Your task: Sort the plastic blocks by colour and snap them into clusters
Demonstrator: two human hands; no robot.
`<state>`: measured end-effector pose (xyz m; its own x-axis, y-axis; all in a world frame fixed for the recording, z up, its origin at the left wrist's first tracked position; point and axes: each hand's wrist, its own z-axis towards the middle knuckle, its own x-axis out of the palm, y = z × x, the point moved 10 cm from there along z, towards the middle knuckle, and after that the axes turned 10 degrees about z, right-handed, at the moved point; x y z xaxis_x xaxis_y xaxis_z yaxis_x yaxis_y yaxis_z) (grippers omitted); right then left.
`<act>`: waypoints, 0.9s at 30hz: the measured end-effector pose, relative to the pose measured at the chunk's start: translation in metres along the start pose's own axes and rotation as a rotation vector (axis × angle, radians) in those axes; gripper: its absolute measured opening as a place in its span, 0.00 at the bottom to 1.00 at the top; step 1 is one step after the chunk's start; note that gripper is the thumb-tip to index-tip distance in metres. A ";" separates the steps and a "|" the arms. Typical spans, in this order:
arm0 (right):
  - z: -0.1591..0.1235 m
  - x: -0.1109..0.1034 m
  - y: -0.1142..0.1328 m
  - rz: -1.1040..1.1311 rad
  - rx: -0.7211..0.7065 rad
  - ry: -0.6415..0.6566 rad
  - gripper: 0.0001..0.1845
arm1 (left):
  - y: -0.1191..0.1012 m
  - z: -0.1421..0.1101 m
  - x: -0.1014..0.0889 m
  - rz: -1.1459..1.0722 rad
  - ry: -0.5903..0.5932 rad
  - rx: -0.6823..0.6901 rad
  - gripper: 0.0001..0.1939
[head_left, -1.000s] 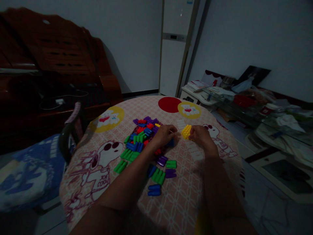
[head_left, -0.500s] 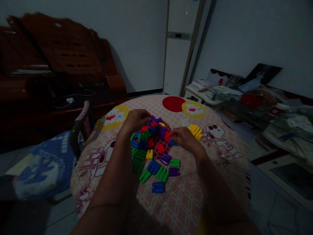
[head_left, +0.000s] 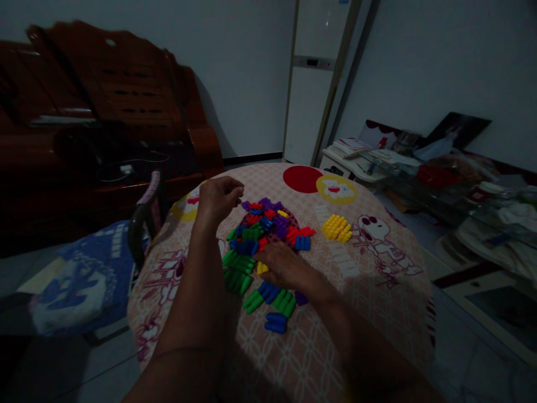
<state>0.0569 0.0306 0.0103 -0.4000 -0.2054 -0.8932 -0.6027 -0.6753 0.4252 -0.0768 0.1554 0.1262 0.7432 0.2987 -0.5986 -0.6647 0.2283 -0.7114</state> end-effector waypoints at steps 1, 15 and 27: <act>-0.001 -0.002 0.001 0.017 -0.007 0.001 0.19 | -0.001 0.000 0.001 0.001 0.003 0.006 0.10; 0.001 -0.005 -0.003 0.193 0.005 -0.016 0.09 | -0.013 -0.002 0.013 0.053 0.022 0.043 0.09; 0.007 -0.002 -0.007 0.261 0.043 -0.019 0.06 | -0.017 -0.002 0.020 0.078 0.044 0.062 0.11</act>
<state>0.0575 0.0409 0.0103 -0.5586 -0.3546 -0.7498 -0.5062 -0.5703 0.6469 -0.0510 0.1557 0.1255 0.6908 0.2775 -0.6677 -0.7231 0.2630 -0.6388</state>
